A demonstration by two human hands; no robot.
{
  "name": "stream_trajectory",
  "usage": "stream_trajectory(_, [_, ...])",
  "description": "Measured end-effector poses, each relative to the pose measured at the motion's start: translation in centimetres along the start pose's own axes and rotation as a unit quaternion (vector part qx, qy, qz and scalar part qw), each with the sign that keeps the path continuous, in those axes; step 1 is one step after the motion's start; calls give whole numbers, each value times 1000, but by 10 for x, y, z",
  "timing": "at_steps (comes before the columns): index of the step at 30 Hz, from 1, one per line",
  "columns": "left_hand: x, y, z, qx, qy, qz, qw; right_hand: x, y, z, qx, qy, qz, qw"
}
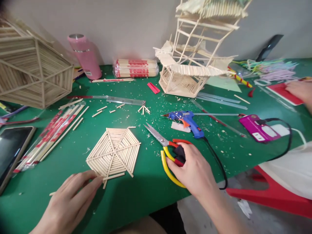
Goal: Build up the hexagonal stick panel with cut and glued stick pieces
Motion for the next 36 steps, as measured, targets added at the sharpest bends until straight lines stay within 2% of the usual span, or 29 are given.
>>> stream_trajectory(5, [-8,2,-3,20,-17,40,999,6,3,-2,19,-27,-1,999])
stream_trajectory(7, [-10,1,-3,27,-16,50,998,16,2,5,31,-23,-28,999])
stream_trajectory(10, [-12,0,-2,42,-7,62,997,34,-4,27,43,45,-94,994])
stream_trajectory(12, [-12,-1,0,52,-3,63,997,35,-13,52,89,123,-99,983])
stream_trajectory(15, [-11,0,0,51,12,59,997,15,-24,91,147,201,-9,968])
stream_trajectory(18, [-10,1,-1,54,22,57,997,-6,-29,108,140,232,55,961])
stream_trajectory(24, [-12,0,1,82,-5,37,996,-18,-31,111,128,245,76,958])
stream_trajectory(29, [-13,0,0,56,-21,6,998,-20,-31,112,119,245,76,959])
stream_trajectory(36, [-10,4,3,63,-50,8,997,-20,-28,114,109,240,67,962])
Point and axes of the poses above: each hand's wrist, its own y-axis towards the middle knuckle, its own x-axis out of the back of the hand, z = x × y, the point moved 8 cm from there along y, towards the middle knuckle, and after that the axes turned 4 degrees about -x, right-handed, at the moved point
